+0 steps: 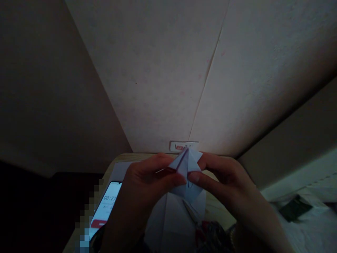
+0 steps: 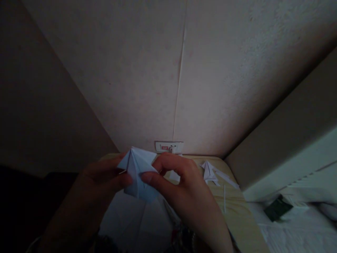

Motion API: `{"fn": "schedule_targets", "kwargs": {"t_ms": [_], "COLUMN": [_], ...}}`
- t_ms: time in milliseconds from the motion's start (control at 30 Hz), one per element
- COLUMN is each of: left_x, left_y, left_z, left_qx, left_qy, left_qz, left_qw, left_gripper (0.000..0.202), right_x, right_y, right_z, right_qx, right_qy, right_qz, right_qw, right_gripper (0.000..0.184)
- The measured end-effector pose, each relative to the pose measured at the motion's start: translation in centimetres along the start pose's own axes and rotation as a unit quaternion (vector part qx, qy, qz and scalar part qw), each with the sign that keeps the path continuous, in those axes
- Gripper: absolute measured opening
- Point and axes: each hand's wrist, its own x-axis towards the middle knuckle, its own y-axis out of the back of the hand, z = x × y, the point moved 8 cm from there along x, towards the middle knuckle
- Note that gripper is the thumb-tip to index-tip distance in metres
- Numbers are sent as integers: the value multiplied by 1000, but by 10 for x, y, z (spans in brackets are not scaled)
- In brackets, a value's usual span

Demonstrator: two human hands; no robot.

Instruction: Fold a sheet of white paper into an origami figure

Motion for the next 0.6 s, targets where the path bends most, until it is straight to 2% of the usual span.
{"fn": "schedule_targets", "kwargs": {"t_ms": [167, 367, 500, 600], "left_x": [0, 0, -1, -2], "left_y": [5, 7, 8, 8], "left_z": [-3, 0, 1, 4], "left_qx": [31, 61, 84, 110], "left_qy": [14, -3, -5, -11], "left_qz": [32, 54, 84, 87], "left_qw": [999, 997, 993, 990], "left_gripper": [16, 16, 13, 11], "right_x": [0, -2, -3, -3], "right_y": [-3, -2, -1, -1], "right_z": [-4, -8, -10, -13], "right_qx": [-13, -11, -51, -85], "right_qy": [18, 38, 49, 61], "right_qz": [-9, 2, 22, 26], "right_qw": [1000, 999, 997, 994], "right_gripper": [33, 27, 25, 28]}}
